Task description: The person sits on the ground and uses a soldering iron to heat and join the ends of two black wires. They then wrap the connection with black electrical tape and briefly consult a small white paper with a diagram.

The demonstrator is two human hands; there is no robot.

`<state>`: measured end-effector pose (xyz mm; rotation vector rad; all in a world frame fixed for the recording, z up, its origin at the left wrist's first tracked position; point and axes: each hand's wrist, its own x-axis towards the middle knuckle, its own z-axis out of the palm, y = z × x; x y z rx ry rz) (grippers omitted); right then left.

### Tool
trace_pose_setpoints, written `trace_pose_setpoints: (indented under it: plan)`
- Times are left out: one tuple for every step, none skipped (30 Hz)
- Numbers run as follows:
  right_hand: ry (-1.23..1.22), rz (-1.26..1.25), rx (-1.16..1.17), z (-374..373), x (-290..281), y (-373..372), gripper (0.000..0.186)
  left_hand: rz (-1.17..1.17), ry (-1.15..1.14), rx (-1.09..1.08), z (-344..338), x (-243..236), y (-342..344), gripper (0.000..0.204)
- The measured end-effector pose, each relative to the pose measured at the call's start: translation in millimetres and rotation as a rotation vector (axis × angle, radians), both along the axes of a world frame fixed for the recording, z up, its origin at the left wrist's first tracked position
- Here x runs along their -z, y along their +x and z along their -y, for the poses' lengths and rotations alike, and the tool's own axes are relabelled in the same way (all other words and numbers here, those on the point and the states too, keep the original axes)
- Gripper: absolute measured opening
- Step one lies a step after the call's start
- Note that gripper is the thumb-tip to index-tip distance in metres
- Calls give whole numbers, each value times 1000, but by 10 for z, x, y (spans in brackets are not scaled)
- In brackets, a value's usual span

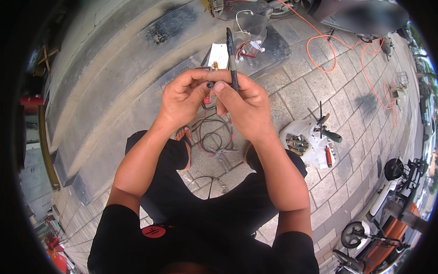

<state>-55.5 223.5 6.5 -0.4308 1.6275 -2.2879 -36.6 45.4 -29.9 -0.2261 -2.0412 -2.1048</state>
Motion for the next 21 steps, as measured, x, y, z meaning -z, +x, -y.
trace_pose_setpoints:
  plan:
    - [-1,-3,2,3,5,-1,24,-8,-3,-3,-2,-7,1,18]
    - [-1,-6,3,5,8,-1,24,0,-8,-5,0,-1,0,18]
    - [-2,-9,3,7,7,-2,24,8,-14,-6,4,8,-3,18]
    - [-1,-12,2,10,4,-3,24,16,-19,-7,6,14,-3,18]
    - [-1,-15,1,12,2,-3,23,13,-20,-6,7,11,-2,18]
    - [6,-10,1,10,0,-4,24,9,-20,-5,7,6,1,18]
    - [14,-6,1,4,-4,-4,24,4,-21,-3,5,1,2,18]
    - [22,-3,2,1,-7,-4,25,0,-25,-5,5,-2,2,18]
    - [21,-3,0,2,-11,-1,25,-3,-30,-7,6,-6,2,18]
    - [20,-2,0,-1,-13,1,25,-6,-35,-7,3,-6,-2,18]
    - [19,-1,0,-4,-14,1,25,-5,-34,-7,-2,-7,-6,18]
    - [22,2,2,-7,-15,-1,25,-3,-33,-8,-8,-6,-10,18]
    - [24,4,0,-4,-19,-1,25,-3,-33,-11,-7,-10,-6,18]
    - [27,6,0,-2,-21,-1,25,9,-54,-2,1,-11,1,22]
    - [24,7,-1,0,-20,1,24,20,-76,8,12,-12,9,25]
    - [22,8,-2,4,-18,0,24,31,-97,19,19,-14,12,30]
    - [19,8,-3,6,-15,0,24,47,-90,6,19,-14,10,25]
    - [17,8,-3,7,-11,-2,24,63,-84,-7,16,-15,6,22]
    - [15,8,-4,8,-6,-4,24,80,-76,-19,13,-15,2,19]
    - [14,9,-4,9,-4,-6,24,77,-75,-21,8,-22,1,19]
    - [20,12,-1,7,-6,-7,24,75,-73,-22,2,-32,4,20]
